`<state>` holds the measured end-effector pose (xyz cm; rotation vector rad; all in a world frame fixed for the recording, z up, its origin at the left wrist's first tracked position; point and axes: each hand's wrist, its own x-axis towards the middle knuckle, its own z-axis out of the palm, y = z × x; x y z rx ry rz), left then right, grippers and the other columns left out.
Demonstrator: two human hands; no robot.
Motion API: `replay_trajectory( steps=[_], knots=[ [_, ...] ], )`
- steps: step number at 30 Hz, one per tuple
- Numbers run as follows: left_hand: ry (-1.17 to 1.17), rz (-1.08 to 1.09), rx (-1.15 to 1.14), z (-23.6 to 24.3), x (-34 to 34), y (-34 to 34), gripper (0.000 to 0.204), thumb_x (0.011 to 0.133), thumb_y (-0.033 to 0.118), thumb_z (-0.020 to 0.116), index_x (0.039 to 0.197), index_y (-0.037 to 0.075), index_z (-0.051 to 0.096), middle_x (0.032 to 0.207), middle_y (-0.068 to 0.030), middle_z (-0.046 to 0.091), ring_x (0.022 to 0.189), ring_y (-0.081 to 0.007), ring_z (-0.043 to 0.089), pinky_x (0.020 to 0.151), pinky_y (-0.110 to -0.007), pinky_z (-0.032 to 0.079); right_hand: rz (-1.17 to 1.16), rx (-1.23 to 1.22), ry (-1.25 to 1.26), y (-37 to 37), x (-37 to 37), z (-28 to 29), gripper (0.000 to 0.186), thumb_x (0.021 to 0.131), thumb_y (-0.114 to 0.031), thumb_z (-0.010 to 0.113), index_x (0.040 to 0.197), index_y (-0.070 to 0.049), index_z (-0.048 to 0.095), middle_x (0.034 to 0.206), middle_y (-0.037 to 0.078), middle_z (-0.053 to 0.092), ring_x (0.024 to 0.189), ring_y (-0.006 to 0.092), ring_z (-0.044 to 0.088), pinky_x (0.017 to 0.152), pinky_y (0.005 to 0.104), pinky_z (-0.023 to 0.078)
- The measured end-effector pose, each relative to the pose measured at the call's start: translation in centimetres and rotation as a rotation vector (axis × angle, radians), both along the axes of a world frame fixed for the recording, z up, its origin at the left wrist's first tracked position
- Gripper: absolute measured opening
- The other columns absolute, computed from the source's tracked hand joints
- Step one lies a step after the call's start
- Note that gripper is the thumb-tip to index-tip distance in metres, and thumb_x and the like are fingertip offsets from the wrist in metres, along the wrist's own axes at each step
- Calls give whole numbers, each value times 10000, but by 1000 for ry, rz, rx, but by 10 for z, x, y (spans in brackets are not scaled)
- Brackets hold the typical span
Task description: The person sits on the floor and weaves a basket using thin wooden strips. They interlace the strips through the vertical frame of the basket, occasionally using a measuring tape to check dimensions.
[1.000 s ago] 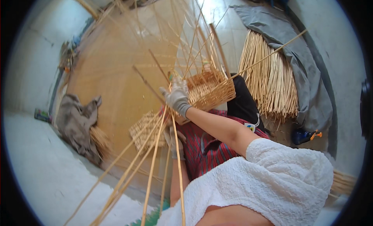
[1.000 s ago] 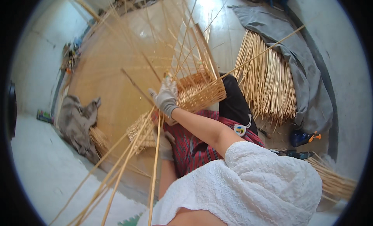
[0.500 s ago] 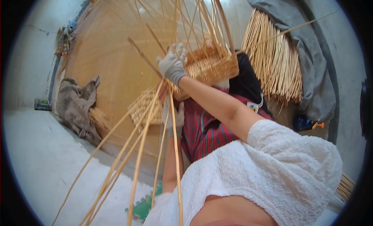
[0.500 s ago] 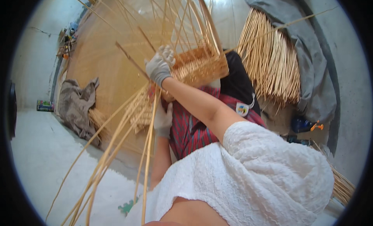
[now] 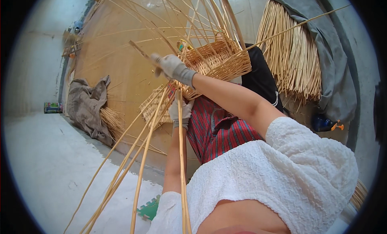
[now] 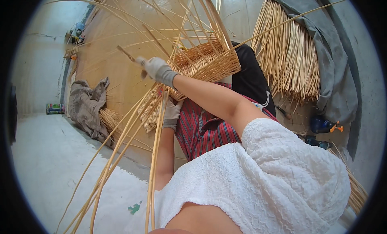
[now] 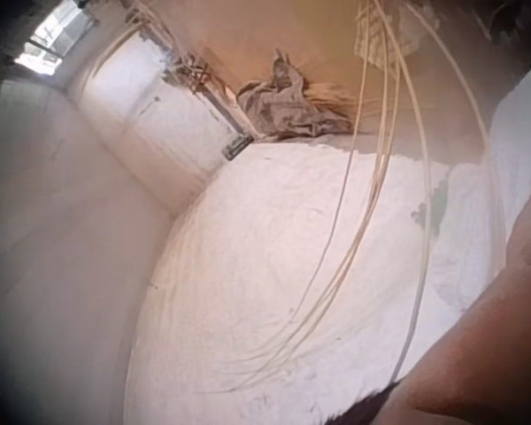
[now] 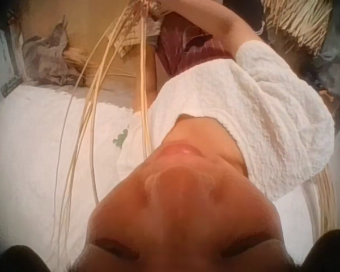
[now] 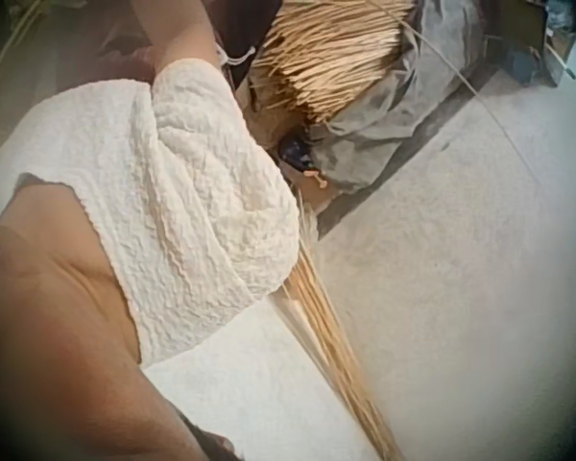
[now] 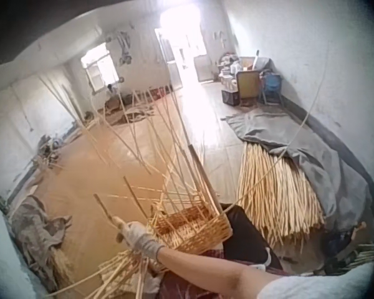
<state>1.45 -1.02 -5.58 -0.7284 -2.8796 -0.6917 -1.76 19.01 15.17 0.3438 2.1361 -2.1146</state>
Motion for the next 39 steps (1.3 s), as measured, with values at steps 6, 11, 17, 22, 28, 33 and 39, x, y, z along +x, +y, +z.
replay_trajectory(
  steps=[6, 11, 17, 22, 28, 33, 39],
  knots=[
    [-44, -12, -111, 34, 6, 9, 853, 737, 627, 748, 1399, 126, 554, 840, -106, 716, 668, -311, 679, 588, -433, 539, -431, -119, 707, -30, 3, 16, 480, 1018, -488, 568, 1182, -53, 686, 947, 95, 720, 895, 223, 696, 847, 343, 538],
    [5, -14, -229, 73, 19, 21, 768, 774, 612, 736, 1348, 129, 572, 1023, -127, 722, 845, -340, 705, 711, -453, 568, -333, 253, 1004, 28, 37, -86, 133, 969, -169, 592, 989, -41, 618, 805, 91, 601, 699, 196, 606, 749, 334, 526],
    [-123, -7, -32, 69, 36, 15, 688, 822, 422, 789, 1386, 137, 517, 1175, -169, 702, 1001, -377, 699, 822, -473, 563, -354, -807, 448, 60, 101, -95, 465, 1085, -452, 479, 884, -43, 570, 661, 15, 487, 575, 156, 494, 717, 431, 558],
    [118, 114, 195, 84, 61, 83, 816, 790, 230, 844, 1475, 37, 446, 1305, -217, 634, 1125, -330, 657, 942, -409, 536, -244, -589, 327, 80, 138, -126, 375, 1097, -388, 470, 1042, -41, 601, 1103, 99, 662, 1069, 269, 670, 945, 452, 564],
    [-521, -195, 757, 52, 2, 80, 631, 902, 165, 740, 1469, 97, 472, 1255, -155, 627, 998, -206, 645, 880, -338, 537, -189, -102, 74, 150, 136, -100, 201, 1018, -194, 649, 1142, -37, 674, 1165, 103, 711, 932, 189, 709, 784, 318, 597],
    [-481, 31, 643, 62, 10, 91, 383, 989, 232, 653, 1343, 114, 566, 921, -90, 662, 710, -174, 618, 640, -354, 501, -447, -188, 199, 124, 122, -113, 146, 938, -33, 718, 1064, 11, 659, 956, 76, 705, 854, 173, 709, 725, 279, 599],
    [-600, 370, 644, 99, 22, 111, 321, 1047, 364, 562, 1087, 55, 641, 669, -93, 595, 566, -185, 589, 535, -363, 482, -114, 850, 770, 52, 5, -7, 401, 948, -39, 614, 1344, -85, 575, 1190, 302, 655, 1034, 418, 676, 883, 418, 553]
  ],
)
